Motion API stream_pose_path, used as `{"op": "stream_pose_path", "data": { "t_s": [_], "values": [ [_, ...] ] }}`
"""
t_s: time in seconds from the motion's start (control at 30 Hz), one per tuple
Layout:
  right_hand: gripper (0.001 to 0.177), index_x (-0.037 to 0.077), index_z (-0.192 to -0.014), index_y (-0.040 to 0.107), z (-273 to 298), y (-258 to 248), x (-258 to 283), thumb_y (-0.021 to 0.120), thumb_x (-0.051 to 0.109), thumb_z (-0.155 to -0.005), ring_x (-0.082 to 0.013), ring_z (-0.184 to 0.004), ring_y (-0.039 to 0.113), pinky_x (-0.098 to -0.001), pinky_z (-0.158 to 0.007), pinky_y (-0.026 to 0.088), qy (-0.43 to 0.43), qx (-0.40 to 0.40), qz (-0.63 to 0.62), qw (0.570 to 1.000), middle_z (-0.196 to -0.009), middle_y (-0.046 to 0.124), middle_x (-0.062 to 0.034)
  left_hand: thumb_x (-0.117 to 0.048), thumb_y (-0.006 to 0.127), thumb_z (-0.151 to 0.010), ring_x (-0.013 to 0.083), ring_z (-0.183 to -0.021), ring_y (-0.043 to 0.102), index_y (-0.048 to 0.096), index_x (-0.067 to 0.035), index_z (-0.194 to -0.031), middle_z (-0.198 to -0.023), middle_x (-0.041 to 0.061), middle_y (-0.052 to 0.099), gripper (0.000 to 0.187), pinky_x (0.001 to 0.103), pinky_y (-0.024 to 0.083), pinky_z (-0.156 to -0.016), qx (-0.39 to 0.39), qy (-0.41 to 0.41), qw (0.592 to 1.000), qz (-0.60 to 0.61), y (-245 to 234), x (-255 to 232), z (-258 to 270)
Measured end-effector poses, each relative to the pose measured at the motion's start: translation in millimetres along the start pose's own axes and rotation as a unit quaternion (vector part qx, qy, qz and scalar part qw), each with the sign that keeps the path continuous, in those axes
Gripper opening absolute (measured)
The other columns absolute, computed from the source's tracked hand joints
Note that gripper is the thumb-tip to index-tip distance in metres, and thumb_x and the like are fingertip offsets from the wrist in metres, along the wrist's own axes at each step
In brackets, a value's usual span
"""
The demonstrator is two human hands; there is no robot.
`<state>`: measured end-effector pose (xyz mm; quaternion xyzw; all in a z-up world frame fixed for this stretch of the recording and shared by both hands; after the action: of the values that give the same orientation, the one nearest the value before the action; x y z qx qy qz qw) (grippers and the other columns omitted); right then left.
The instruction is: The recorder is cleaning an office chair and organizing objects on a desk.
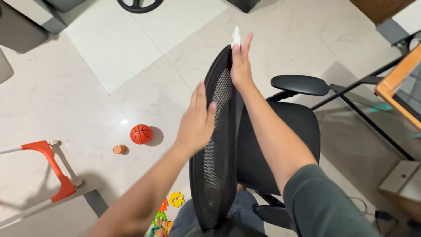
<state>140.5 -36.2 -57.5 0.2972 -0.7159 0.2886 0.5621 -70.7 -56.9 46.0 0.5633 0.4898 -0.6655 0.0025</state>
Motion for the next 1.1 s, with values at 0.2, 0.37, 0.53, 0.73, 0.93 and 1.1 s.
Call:
{"op": "stream_pose_path", "data": {
  "t_s": [0.2, 0.37, 0.53, 0.73, 0.93, 1.1],
  "values": [
    [0.049, 0.007, -0.159, 0.041, 122, 51, 91, 0.051, 0.016, -0.112, -0.0324, -0.158, 0.036, -0.0382, -0.127, 0.036, -0.159, -0.033, 0.115, 0.980, -0.166, 0.038, -0.0249, -0.036, 0.040, -0.106, 0.0432, -0.116, 0.062, 0.044, 0.002, -0.148, -0.129, 0.029, 0.059, 0.057, 0.046, 0.050, -0.098, -0.034, -0.111, 0.989, 0.088, -19, -4, 21],
    [0.029, 0.000, -0.133, 0.066, 102, 25, 96, 0.062, 0.008, -0.105, -0.0285, -0.139, 0.059, -0.0370, -0.119, 0.046, -0.193, -0.056, 0.135, 0.970, -0.141, 0.065, -0.0193, -0.043, 0.032, -0.108, 0.0416, -0.103, 0.070, 0.060, -0.001, -0.135, -0.117, 0.023, 0.071, 0.058, 0.049, 0.053, -0.089, -0.062, -0.104, 0.992, 0.035, -2, 5, 22],
    [0.025, -0.003, -0.127, 0.068, 35, 9, 83, 0.059, 0.006, -0.106, -0.0299, -0.136, 0.061, -0.0339, -0.113, 0.050, -0.167, -0.127, 0.170, 0.963, -0.139, 0.065, -0.0226, -0.047, 0.032, -0.108, 0.0454, -0.108, 0.065, 0.049, 0.006, -0.144, -0.126, 0.028, 0.066, 0.066, 0.051, 0.051, -0.091, -0.062, -0.063, 0.995, -0.038, -3, 7, 10],
    [0.030, -0.002, -0.130, 0.065, 111, 33, 78, 0.059, 0.013, -0.105, -0.0318, -0.130, 0.065, -0.0373, -0.108, 0.052, -0.183, -0.092, 0.202, 0.958, -0.135, 0.065, -0.0242, -0.054, 0.030, -0.104, 0.0445, -0.109, 0.066, 0.033, 0.004, -0.156, -0.123, 0.029, 0.067, 0.078, 0.050, 0.052, -0.092, -0.008, -0.138, 0.990, -0.010, -16, 3, 11],
    [0.037, -0.004, -0.136, 0.061, 7, 11, 50, 0.051, 0.017, -0.107, -0.0371, -0.134, 0.058, -0.0377, -0.111, 0.046, -0.120, -0.148, 0.235, 0.953, -0.142, 0.058, -0.0250, -0.060, 0.026, -0.101, 0.0448, -0.114, 0.063, 0.030, 0.005, -0.155, -0.134, 0.028, 0.061, 0.084, 0.050, 0.050, -0.094, -0.009, -0.126, 0.992, -0.004, -5, -3, 6],
    [0.038, -0.005, -0.138, 0.059, 110, 46, 97, 0.056, 0.013, -0.105, -0.0343, -0.140, 0.053, -0.0369, -0.115, 0.044, -0.143, -0.093, 0.210, 0.963, -0.149, 0.052, -0.0264, -0.061, 0.022, -0.103, 0.0453, -0.121, 0.058, 0.038, 0.004, -0.151, -0.135, 0.028, 0.060, 0.083, 0.049, 0.046, -0.100, -0.036, -0.132, 0.989, 0.052, 5, 23, -7]
  ]
}}
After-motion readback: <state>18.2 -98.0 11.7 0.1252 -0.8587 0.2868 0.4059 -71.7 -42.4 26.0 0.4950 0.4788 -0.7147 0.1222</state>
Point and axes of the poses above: each hand's wrist, its own z-axis away from the middle knuckle, its own y-axis out of the palm, x = y × z, the point moved 4 cm from there along -z, towards the middle knuckle
